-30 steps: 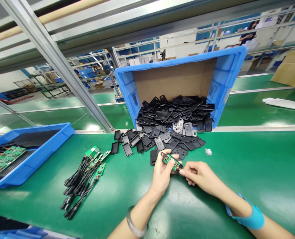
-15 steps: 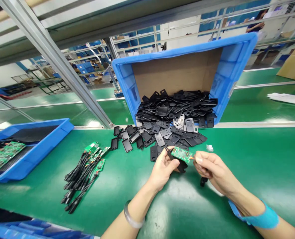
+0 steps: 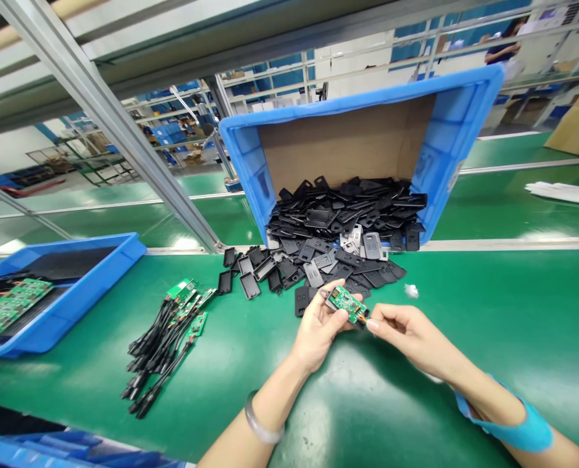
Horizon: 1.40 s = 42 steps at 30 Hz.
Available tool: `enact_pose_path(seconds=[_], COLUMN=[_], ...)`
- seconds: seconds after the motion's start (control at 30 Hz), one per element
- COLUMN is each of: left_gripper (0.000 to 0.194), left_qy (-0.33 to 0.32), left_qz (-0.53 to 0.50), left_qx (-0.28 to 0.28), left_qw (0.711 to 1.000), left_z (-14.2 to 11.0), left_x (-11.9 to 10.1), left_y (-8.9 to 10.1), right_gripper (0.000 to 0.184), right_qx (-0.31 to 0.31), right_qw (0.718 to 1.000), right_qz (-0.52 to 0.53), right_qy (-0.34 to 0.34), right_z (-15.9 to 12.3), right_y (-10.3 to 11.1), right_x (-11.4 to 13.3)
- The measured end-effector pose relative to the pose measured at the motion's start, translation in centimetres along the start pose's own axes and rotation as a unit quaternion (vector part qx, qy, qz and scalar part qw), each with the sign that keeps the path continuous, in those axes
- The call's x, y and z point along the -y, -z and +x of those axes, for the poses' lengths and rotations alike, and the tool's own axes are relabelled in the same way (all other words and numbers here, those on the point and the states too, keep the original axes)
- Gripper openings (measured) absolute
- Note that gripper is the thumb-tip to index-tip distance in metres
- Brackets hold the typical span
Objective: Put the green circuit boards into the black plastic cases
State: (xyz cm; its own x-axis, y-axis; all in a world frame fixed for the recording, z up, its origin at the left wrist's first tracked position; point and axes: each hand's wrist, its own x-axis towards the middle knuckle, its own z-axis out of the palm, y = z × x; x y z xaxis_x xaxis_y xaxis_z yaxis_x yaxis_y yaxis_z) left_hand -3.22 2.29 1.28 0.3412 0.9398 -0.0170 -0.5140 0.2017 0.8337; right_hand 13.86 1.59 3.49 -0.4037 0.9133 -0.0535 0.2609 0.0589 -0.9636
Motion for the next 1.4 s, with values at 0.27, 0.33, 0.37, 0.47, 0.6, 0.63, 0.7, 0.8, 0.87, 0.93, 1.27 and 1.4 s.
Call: enact_pose_path(seconds=[0.27,0.33,0.37,0.47,0.6,0.63,0.7,0.8,0.87,0.93,1.27,1.4], left_gripper=[0.055,0.054,0.054,0.054,0.05,0.05,0.048,0.046,0.045,0.044,0.038,0.024], left_qy=[0.0,-0.002,-0.003,-0.004,-0.011,-0.01,-0.006,0.003,0.008,0.009,0.006,-0.018], left_qz=[0.011,0.014,0.016,0.02,0.025,0.024,0.021,0.013,0.008,0.006,0.009,0.035], left_qx=[0.004,0.01,0.014,0.027,0.023,0.021,0.021,0.012,0.001,-0.007,-0.02,-0.067], left_qw=[1.0,1.0,1.0,0.999,0.999,0.999,1.0,1.0,1.0,1.0,1.0,0.997], left_z=[-0.1,-0.1,-0.1,-0.2,-0.3,-0.3,-0.2,-0.2,-0.1,-0.1,-0.2,0.0], left_x=[-0.2,-0.2,-0.1,-0.1,0.0,0.0,0.1,0.0,0.0,0.0,0.3,0.9], left_y=[0.2,0.2,0.2,0.2,0.2,0.2,0.2,0.2,0.1,0.1,-0.1,-0.1], right_gripper=[0.047,0.048,0.048,0.047,0.046,0.046,0.045,0.044,0.042,0.04,0.045,0.045], right_qx=[0.03,0.034,0.036,0.042,0.046,0.045,0.043,0.045,0.035,0.024,0.033,0.03], right_qw=[0.999,0.999,0.999,0.999,0.998,0.998,0.998,0.998,0.998,0.997,0.998,0.995], right_qz=[0.01,0.003,0.0,-0.014,-0.029,-0.029,-0.031,-0.043,-0.06,-0.078,-0.06,-0.094], right_qy=[-0.027,-0.027,-0.025,-0.026,-0.036,-0.037,-0.037,-0.023,-0.004,0.006,-0.015,-0.016], right_z=[0.2,0.3,0.3,0.3,0.4,0.4,0.5,0.6,0.5,0.4,0.8,0.8], right_y=[0.8,0.8,0.8,0.8,0.8,0.8,0.8,0.7,0.7,0.7,0.5,-0.2], right_x=[0.2,0.1,0.0,-0.1,-0.4,-0.6,-0.9,-1.3,-1.4,-1.4,-1.6,-2.1])
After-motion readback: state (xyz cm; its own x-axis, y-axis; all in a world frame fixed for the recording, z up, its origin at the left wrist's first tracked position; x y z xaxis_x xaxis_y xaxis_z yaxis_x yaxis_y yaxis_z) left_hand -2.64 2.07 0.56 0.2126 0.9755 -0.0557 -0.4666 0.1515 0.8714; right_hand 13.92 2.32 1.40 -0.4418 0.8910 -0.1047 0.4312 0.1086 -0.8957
